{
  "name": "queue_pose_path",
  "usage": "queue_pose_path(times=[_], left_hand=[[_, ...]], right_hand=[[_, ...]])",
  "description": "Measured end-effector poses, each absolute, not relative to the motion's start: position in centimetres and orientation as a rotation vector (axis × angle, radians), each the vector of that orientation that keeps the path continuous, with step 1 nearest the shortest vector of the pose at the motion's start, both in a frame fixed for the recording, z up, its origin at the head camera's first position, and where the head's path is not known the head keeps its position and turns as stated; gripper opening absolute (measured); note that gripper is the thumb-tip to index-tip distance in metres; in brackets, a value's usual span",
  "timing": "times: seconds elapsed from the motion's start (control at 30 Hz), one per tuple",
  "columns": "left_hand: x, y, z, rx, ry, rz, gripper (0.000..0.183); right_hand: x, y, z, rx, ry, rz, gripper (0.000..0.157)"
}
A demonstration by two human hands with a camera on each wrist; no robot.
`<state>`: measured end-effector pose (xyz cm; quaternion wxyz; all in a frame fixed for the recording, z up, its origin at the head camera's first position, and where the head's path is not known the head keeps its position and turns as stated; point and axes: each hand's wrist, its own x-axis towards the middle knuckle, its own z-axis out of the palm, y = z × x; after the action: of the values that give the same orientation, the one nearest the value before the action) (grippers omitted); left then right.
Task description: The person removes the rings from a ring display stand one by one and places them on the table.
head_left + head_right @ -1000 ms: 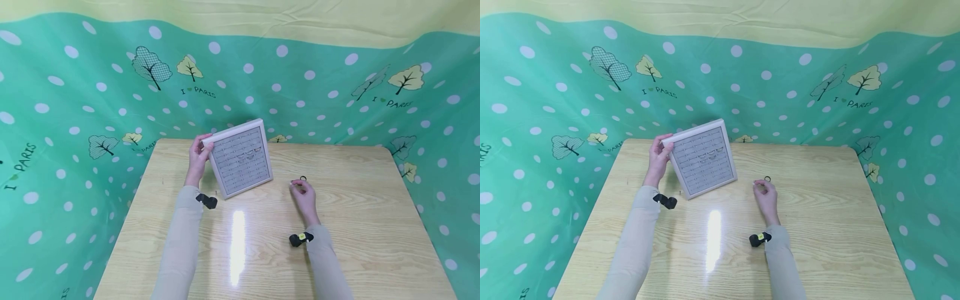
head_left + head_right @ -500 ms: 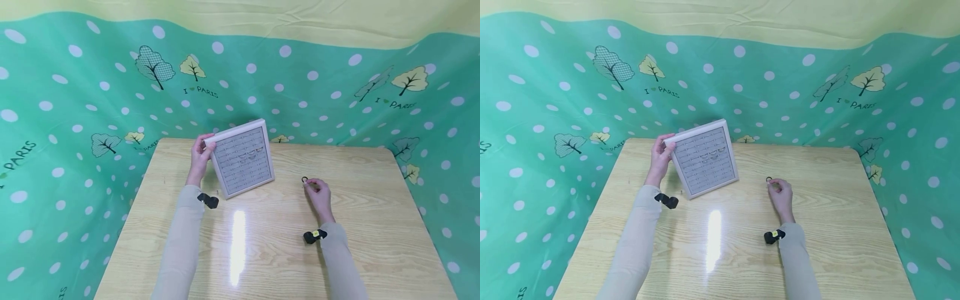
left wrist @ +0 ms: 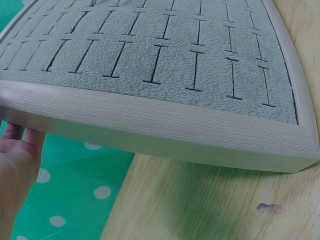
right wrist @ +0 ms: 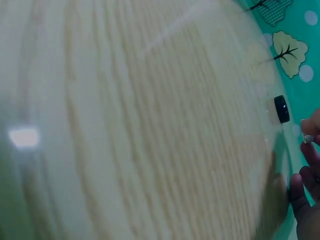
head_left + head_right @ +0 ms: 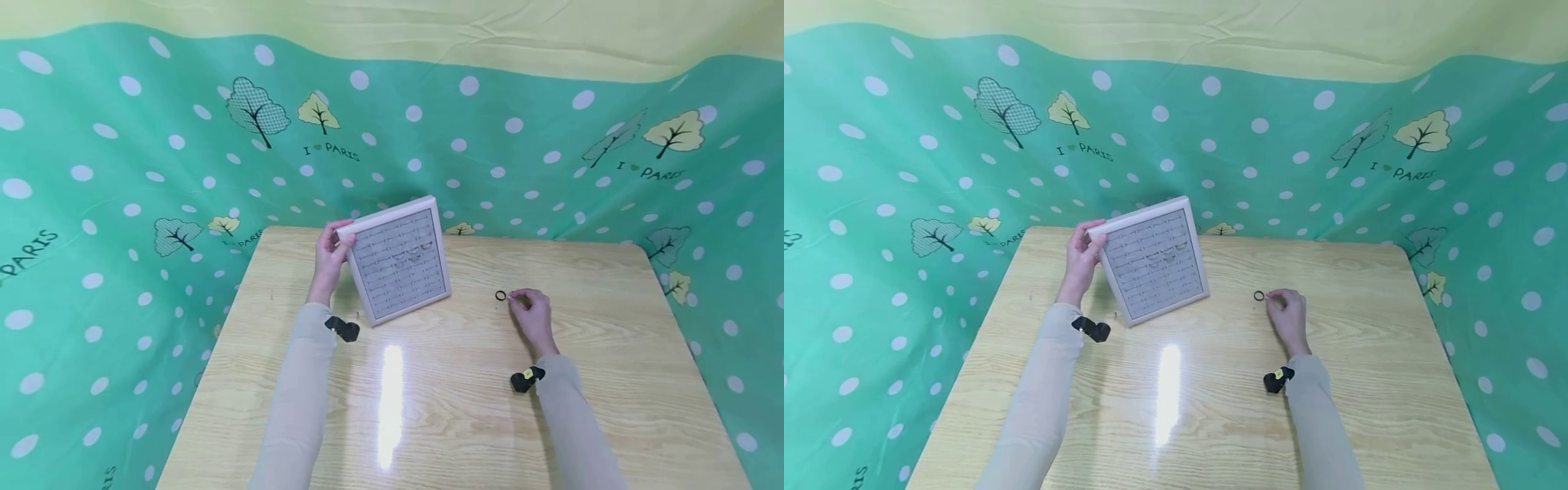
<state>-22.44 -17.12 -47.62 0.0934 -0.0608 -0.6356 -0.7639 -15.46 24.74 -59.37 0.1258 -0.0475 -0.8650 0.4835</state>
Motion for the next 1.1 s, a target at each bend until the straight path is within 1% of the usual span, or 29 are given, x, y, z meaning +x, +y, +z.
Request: queue_pose_path(times=[0.4,0.7,1.1], left_hand=[[-22.5,-17.1,-47.6,-0.176,-1.906,-2.267,0.035],[-22.6,-17.2,-47.8,-0.185,-1.889,-2.291,0.035],[-22.6,-17.2,-47.7,-0.176,-1.888,-2.293,0.034]], right_hand=[[-15.6,25.6,-60.5,-0.172,-2.461,1.431,0.011],[-15.7,26.0,-61.4,-0.104,-2.448,1.362,0.008],[-15.7,25.9,-61.5,-0.100,-2.458,1.324,0.007]])
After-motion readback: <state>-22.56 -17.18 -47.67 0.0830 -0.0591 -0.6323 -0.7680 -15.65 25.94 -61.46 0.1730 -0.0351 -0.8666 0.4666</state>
